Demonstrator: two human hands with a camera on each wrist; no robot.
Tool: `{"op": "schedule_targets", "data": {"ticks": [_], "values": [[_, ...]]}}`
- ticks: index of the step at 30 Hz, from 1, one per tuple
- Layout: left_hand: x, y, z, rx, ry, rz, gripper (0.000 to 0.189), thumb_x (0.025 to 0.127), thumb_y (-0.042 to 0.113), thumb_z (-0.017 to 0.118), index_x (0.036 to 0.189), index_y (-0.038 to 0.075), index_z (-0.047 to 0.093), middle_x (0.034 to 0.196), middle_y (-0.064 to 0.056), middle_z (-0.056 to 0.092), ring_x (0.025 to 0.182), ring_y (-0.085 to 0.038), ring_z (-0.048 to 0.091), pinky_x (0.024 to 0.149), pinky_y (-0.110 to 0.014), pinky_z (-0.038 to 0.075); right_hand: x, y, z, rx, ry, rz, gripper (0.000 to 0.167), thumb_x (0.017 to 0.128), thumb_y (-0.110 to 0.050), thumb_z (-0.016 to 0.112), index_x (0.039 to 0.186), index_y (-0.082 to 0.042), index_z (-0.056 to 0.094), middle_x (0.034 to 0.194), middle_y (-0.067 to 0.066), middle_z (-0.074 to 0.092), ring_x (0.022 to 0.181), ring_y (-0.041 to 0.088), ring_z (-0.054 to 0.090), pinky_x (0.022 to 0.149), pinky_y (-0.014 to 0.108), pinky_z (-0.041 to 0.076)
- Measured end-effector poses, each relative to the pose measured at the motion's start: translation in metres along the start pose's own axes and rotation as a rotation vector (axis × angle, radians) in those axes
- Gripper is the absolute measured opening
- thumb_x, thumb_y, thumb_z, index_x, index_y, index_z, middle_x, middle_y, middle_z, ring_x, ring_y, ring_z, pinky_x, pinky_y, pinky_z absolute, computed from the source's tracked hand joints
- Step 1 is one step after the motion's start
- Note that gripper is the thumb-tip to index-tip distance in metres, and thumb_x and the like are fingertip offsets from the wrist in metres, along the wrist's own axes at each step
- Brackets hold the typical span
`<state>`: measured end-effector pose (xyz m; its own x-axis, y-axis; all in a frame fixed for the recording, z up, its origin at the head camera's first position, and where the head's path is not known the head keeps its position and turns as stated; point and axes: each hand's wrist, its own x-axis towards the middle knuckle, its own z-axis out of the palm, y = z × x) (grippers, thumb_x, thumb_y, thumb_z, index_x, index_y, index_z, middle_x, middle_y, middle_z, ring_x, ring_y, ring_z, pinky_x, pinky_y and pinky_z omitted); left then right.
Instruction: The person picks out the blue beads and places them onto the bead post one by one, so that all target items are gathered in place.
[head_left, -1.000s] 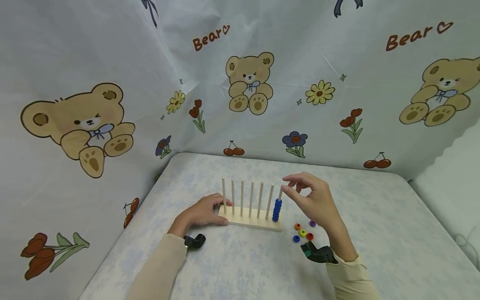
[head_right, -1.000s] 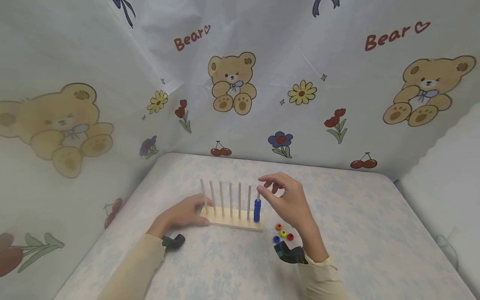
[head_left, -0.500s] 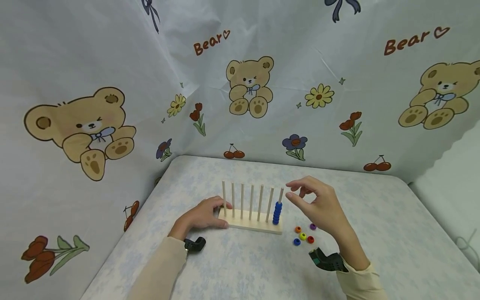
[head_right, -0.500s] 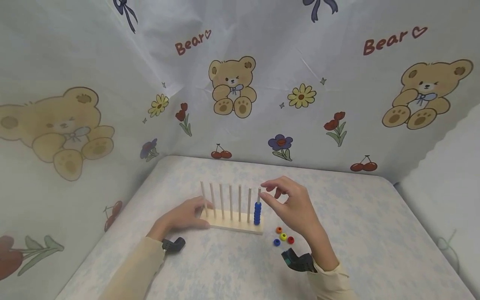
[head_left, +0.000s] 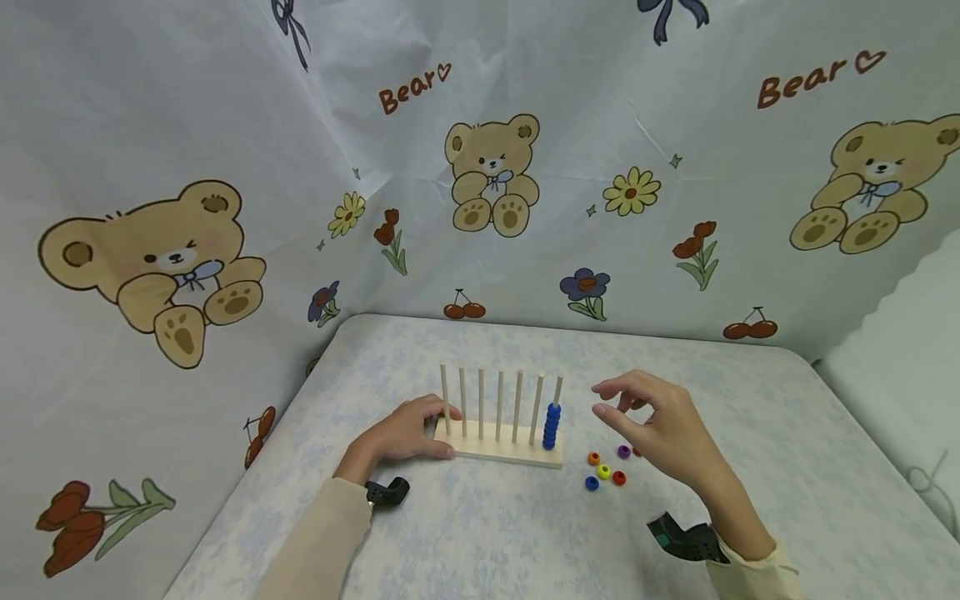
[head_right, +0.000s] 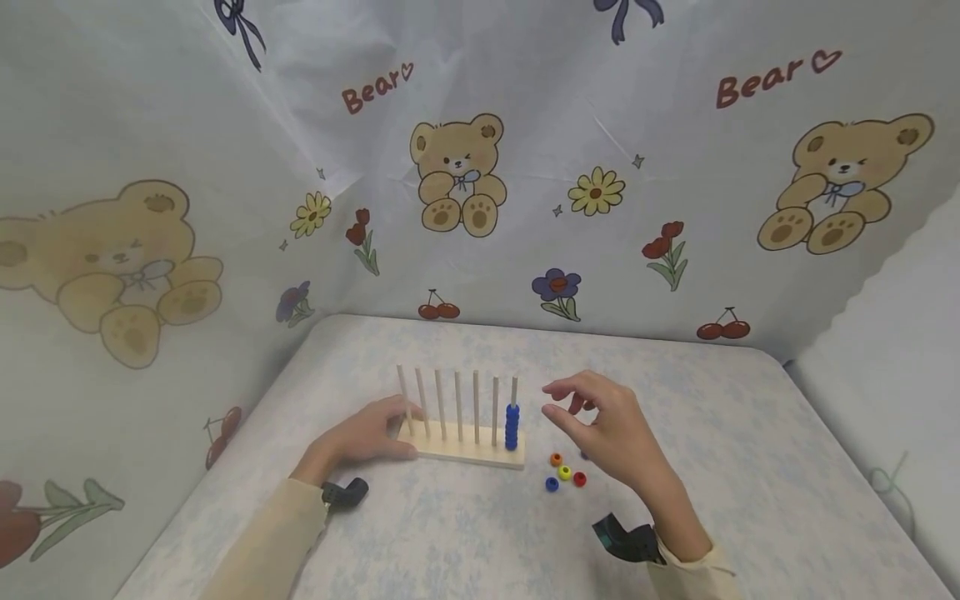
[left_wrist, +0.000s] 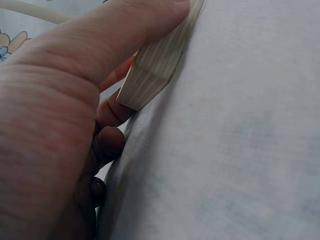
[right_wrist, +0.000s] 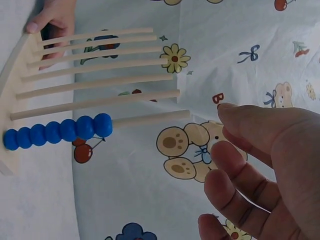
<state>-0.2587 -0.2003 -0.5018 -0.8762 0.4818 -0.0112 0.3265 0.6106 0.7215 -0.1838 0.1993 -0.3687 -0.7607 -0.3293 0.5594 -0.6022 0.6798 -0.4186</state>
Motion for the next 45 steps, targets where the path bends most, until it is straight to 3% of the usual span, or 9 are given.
{"op": "schedule_targets", "data": {"ticks": [9, 17, 24, 31, 37, 45], "values": [[-0.003, 0.002, 0.002, 0.033, 0.012, 0.009, 0.050, 0.074, 0.049, 0.087, 0.117, 0.039, 0.064, 0.116, 0.014, 0.060, 0.102, -0.012, 0.055, 0.091, -0.037, 0.045, -0.016, 0.010, 0.005, -0.025, -0.073, 0.029, 0.022, 0.084, -0.018, 0.082, 0.105, -0.022, 0.074, 0.093, -0.008, 0.071, 0.073, -0.001, 0.053, 0.065, 0.024, 0.051], [-0.002, 0.002, 0.001, 0.025, 0.012, 0.010, 0.050, 0.073, 0.050, 0.087, 0.117, 0.039, 0.065, 0.117, 0.015, 0.059, 0.108, -0.012, 0.054, 0.099, -0.041, 0.042, -0.024, 0.015, 0.014, -0.020, -0.112, 0.062, 0.023, 0.083, -0.017, 0.083, 0.105, -0.019, 0.075, 0.093, -0.008, 0.071, 0.071, 0.000, 0.052, 0.062, 0.023, 0.049], [0.000, -0.001, 0.002, 0.027, 0.013, 0.008, 0.049, 0.073, 0.051, 0.087, 0.116, 0.041, 0.064, 0.117, 0.016, 0.059, 0.107, -0.012, 0.054, 0.098, -0.040, 0.043, -0.032, 0.019, 0.023, 0.011, -0.195, 0.119, 0.024, 0.083, -0.019, 0.083, 0.105, -0.017, 0.075, 0.094, -0.003, 0.072, 0.070, 0.001, 0.052, 0.058, 0.020, 0.049], [-0.001, -0.001, 0.002, 0.032, 0.015, 0.008, 0.051, 0.072, 0.052, 0.087, 0.116, 0.042, 0.064, 0.118, 0.015, 0.059, 0.104, -0.012, 0.054, 0.093, -0.037, 0.045, -0.044, 0.029, 0.035, 0.037, -0.259, 0.142, 0.021, 0.083, -0.021, 0.083, 0.103, -0.021, 0.075, 0.088, -0.011, 0.068, 0.068, -0.001, 0.051, 0.054, 0.020, 0.044], [0.000, -0.004, 0.002, 0.069, 0.020, -0.001, 0.052, 0.072, 0.055, 0.086, 0.117, 0.045, 0.062, 0.116, 0.017, 0.058, 0.104, -0.010, 0.054, 0.092, -0.034, 0.046, -0.047, 0.034, 0.042, 0.060, -0.359, 0.146, 0.020, 0.087, -0.020, 0.079, 0.106, -0.019, 0.074, 0.095, -0.006, 0.072, 0.068, -0.001, 0.049, 0.054, 0.020, 0.042], [0.001, -0.003, 0.002, 0.051, 0.014, 0.002, 0.052, 0.071, 0.057, 0.086, 0.116, 0.044, 0.063, 0.118, 0.017, 0.059, 0.105, -0.011, 0.054, 0.093, -0.036, 0.045, -0.052, 0.040, 0.050, 0.077, -0.433, 0.180, 0.018, 0.088, -0.021, 0.078, 0.105, -0.014, 0.075, 0.090, -0.007, 0.068, 0.065, 0.000, 0.049, 0.056, 0.020, 0.045]]}}
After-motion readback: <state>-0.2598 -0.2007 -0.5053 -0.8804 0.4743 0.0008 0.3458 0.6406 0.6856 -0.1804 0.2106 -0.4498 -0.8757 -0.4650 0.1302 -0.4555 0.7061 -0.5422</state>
